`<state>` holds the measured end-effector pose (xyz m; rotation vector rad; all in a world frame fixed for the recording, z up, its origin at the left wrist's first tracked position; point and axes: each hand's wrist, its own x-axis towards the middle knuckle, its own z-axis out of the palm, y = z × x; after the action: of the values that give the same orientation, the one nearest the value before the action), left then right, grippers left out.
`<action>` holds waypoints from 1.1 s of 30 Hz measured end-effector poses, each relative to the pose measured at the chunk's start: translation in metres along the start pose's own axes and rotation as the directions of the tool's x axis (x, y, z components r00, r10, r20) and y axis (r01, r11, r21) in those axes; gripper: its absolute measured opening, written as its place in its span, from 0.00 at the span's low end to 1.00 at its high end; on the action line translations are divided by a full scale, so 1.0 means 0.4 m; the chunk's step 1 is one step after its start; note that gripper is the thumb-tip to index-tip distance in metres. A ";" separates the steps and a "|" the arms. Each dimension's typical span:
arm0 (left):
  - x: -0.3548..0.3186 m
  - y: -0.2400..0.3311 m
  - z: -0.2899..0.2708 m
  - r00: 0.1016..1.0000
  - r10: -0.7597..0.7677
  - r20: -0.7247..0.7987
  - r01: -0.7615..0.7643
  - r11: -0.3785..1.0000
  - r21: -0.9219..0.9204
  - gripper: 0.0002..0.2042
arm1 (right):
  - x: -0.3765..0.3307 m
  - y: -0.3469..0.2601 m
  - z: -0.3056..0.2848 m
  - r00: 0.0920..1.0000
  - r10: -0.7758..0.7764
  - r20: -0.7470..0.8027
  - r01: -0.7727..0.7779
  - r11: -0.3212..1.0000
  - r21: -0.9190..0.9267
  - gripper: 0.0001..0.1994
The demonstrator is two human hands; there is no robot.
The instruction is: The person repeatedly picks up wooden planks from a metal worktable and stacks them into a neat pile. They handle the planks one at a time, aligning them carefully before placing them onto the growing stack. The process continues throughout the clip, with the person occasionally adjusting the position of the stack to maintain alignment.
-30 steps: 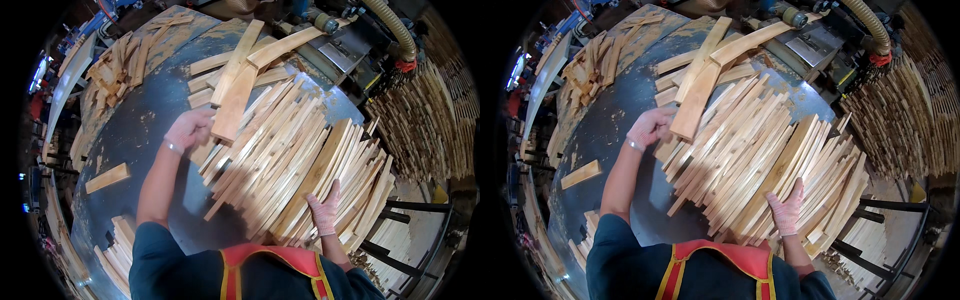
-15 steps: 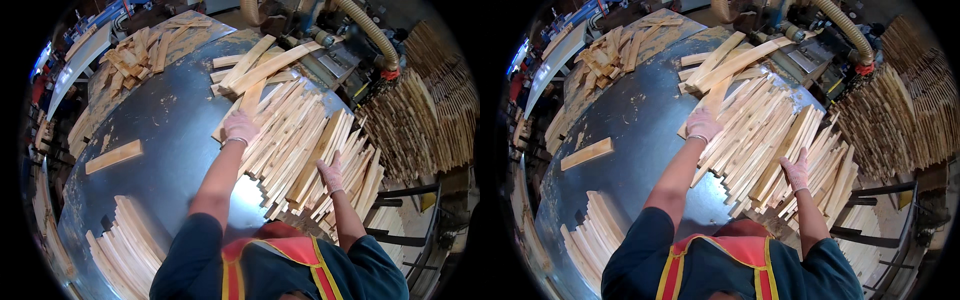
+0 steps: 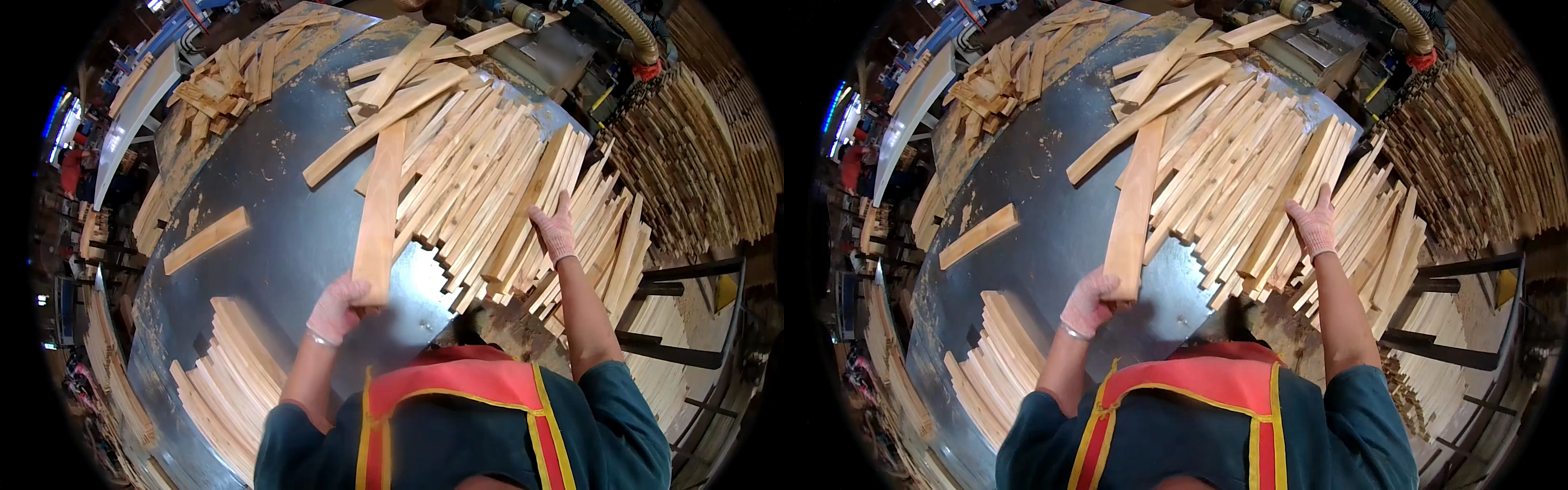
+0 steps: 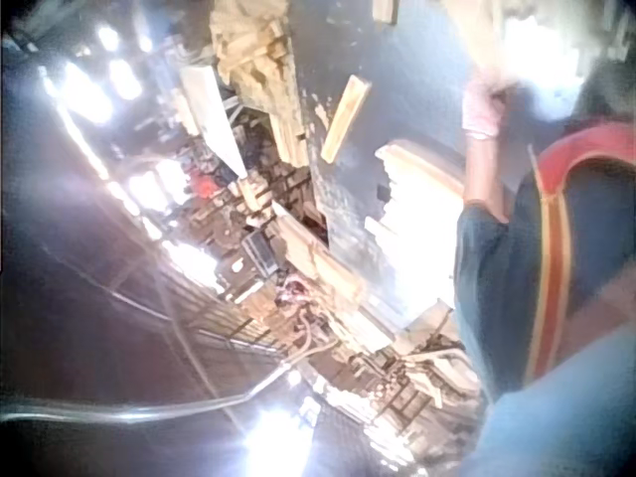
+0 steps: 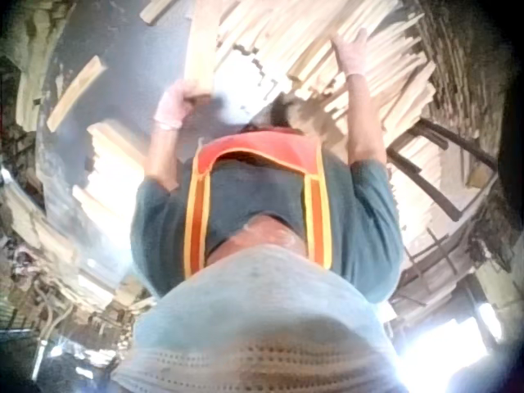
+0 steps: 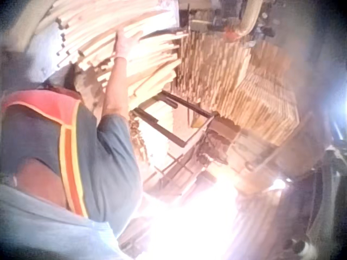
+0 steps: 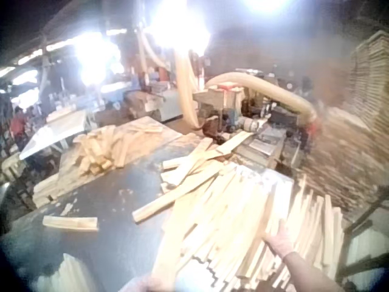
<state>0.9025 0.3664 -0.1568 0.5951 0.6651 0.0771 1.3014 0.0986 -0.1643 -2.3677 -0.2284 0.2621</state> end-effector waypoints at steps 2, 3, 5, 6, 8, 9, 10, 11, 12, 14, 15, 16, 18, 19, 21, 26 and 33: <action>-0.062 -0.029 0.045 0.998 0.061 -0.035 -0.059 0.997 0.057 0.35 | 0.016 0.018 -0.003 0.999 0.017 0.042 -0.017 1.000 0.004 0.58; -0.118 -0.030 0.058 0.997 0.074 -0.020 -0.073 0.995 0.067 0.34 | 0.025 0.036 0.000 1.000 0.005 0.024 -0.006 1.000 0.011 0.58; -0.187 -0.045 0.062 0.990 0.138 -0.025 -0.136 0.987 0.086 0.34 | 0.042 0.070 0.012 1.000 -0.026 0.004 0.026 0.999 0.031 0.59; -0.225 -0.059 0.054 0.980 0.190 -0.055 -0.185 0.978 0.094 0.34 | 0.031 0.047 0.011 1.000 -0.013 0.021 0.011 0.998 0.058 0.60; -0.277 -0.085 0.053 0.914 0.356 -0.196 -0.286 0.905 0.314 0.32 | 0.029 0.053 0.005 0.998 -0.057 -0.005 0.057 0.998 0.025 0.57; -0.288 -0.096 0.054 0.832 0.481 -0.277 -0.294 0.805 0.515 0.29 | 0.034 0.067 0.013 0.996 -0.081 -0.041 0.081 0.997 -0.002 0.57; -0.285 -0.113 0.031 0.847 0.421 -0.324 -0.385 0.907 0.171 0.26 | 0.036 0.083 0.020 0.992 -0.103 -0.078 0.101 0.994 -0.030 0.56; -0.284 -0.133 0.007 0.857 0.358 -0.371 -0.448 0.872 -0.194 0.23 | 0.033 0.086 0.019 0.990 -0.116 -0.081 0.117 0.993 0.007 0.55; -0.275 -0.205 -0.065 0.904 0.296 -0.308 -0.395 0.853 -0.340 0.22 | 0.015 0.069 0.015 0.980 -0.173 -0.099 0.164 0.982 -0.096 0.53; -0.260 -0.314 -0.148 0.953 0.247 -0.173 -0.302 0.764 -0.570 0.21 | -0.010 0.021 -0.006 0.946 -0.289 -0.146 0.236 0.924 -0.302 0.50; -0.264 -0.320 -0.122 0.961 0.249 -0.120 -0.265 0.704 -0.659 0.20 | -0.031 -0.011 -0.004 0.917 -0.391 -0.083 0.373 0.912 -0.170 0.49; -0.265 -0.348 -0.076 0.948 0.293 -0.127 -0.291 0.633 -0.717 0.21 | -0.072 -0.046 0.016 0.871 -0.490 -0.035 0.489 0.872 -0.026 0.48; -0.268 -0.372 -0.010 0.932 0.345 -0.115 -0.304 0.567 -0.765 0.21 | -0.223 -0.165 0.050 0.840 -0.512 0.179 0.437 0.834 0.338 0.46; -0.266 -0.380 0.007 0.932 0.354 -0.083 -0.290 0.585 -0.758 0.21 | -0.314 -0.243 0.074 0.819 -0.452 0.353 0.238 0.828 0.508 0.46; -0.267 -0.408 0.009 0.910 0.407 -0.081 -0.364 0.688 -0.628 0.21 | -0.420 -0.330 0.135 0.584 -0.398 0.707 0.010 0.875 0.484 0.52; -0.217 -0.298 0.189 0.945 0.150 -0.292 -0.170 0.984 -0.044 0.23 | -0.500 -0.448 0.215 0.599 -0.323 0.733 -0.142 0.858 0.494 0.57; 0.070 -0.080 0.348 0.901 0.302 0.310 -0.433 0.662 0.612 0.30 | -0.446 -0.246 0.062 0.943 -0.266 0.200 0.166 0.897 0.409 0.55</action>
<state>1.0046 0.2780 -0.1024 1.4324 0.3618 0.1652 1.1145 0.1431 -0.0920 -1.8928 -0.5118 0.4566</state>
